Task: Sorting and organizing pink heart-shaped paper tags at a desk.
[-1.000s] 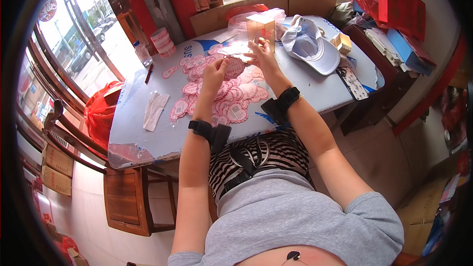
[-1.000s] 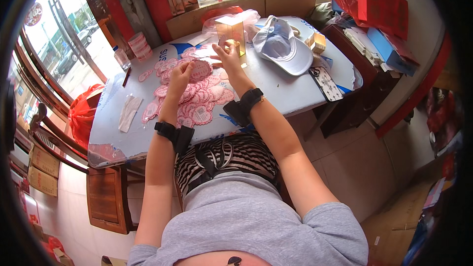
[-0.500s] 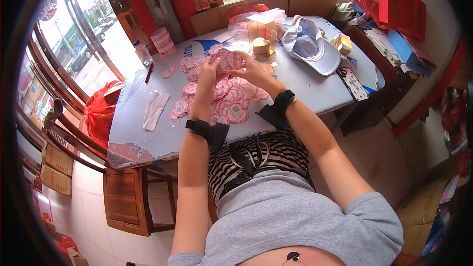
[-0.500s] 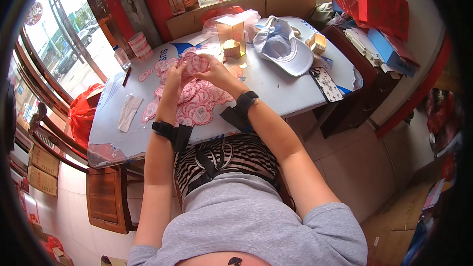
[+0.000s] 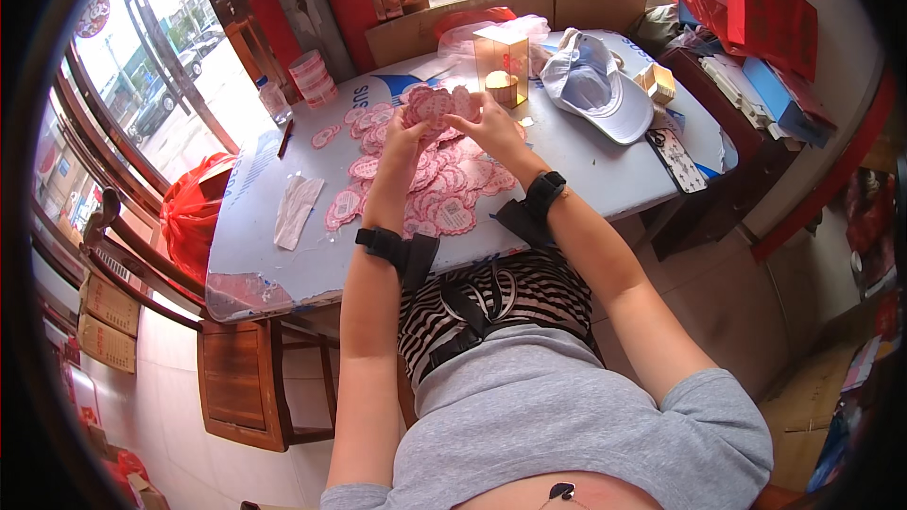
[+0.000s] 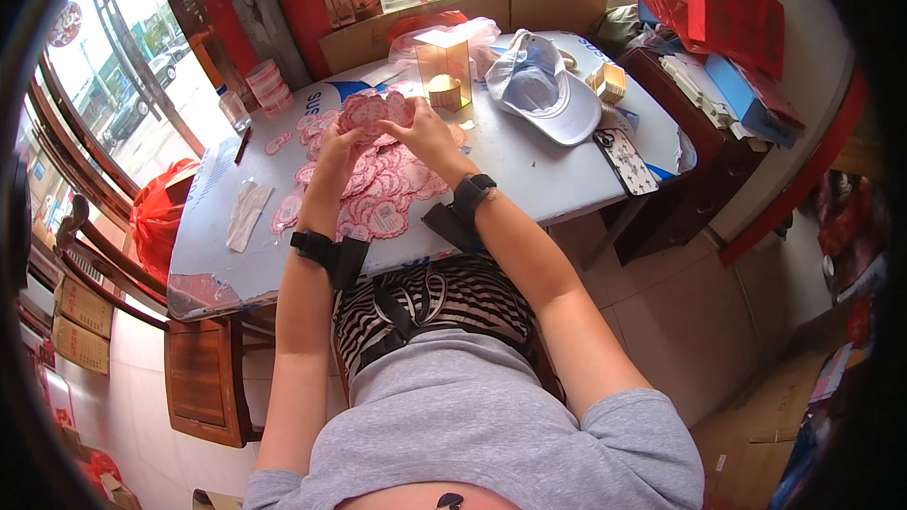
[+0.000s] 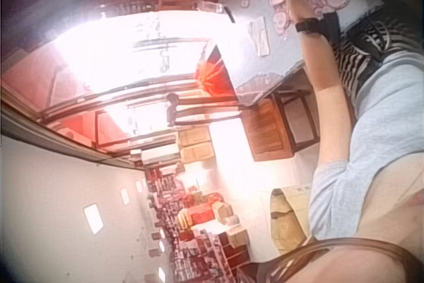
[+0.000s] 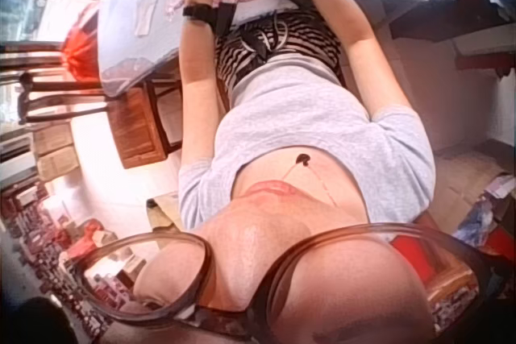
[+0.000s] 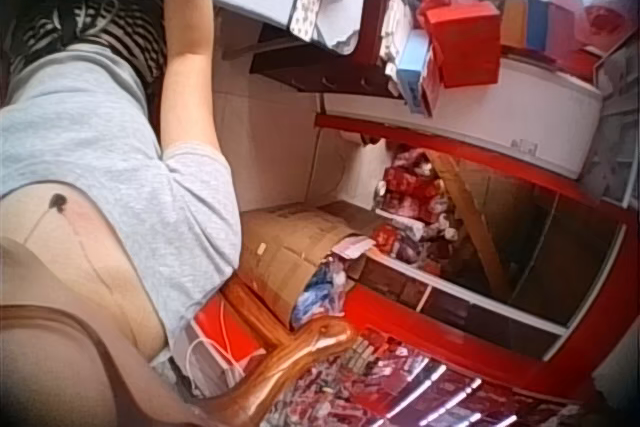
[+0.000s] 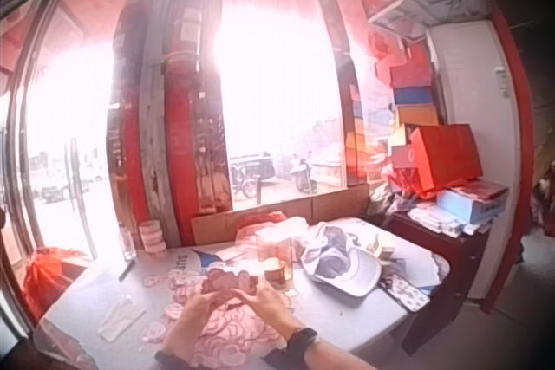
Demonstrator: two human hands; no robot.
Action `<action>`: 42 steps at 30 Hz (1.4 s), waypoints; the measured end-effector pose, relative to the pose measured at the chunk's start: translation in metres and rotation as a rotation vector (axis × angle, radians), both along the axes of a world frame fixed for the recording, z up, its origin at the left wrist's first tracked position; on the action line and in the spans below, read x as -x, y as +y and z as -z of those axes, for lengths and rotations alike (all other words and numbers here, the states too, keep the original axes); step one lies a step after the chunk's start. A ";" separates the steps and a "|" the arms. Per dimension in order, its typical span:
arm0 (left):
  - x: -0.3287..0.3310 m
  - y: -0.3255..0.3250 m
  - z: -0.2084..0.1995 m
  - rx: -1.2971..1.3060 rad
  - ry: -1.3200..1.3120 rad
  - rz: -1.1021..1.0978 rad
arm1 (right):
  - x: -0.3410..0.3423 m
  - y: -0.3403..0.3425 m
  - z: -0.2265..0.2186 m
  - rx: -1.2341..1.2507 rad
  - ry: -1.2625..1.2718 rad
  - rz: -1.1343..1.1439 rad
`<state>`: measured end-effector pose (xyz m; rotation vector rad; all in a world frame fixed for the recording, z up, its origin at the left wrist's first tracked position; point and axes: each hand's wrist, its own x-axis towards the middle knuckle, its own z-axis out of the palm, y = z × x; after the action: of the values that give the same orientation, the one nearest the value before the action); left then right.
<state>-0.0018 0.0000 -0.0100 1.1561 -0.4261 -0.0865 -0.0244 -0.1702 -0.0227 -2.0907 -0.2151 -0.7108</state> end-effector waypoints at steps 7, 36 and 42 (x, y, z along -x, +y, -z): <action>-0.004 0.000 0.003 -0.391 -0.182 -0.233 | 0.002 0.005 -0.002 -0.109 0.107 -0.184; -0.017 0.003 0.014 -0.284 -0.245 -0.262 | 0.001 0.001 -0.013 -0.867 0.487 -0.739; -0.013 0.004 0.006 -0.407 -0.306 -0.367 | 0.000 0.003 -0.010 -0.640 0.199 -0.526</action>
<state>0.0115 0.0041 -0.0164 1.6411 -0.4704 0.3420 -0.0248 -0.1673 -0.0129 -1.3898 -0.3549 -0.2042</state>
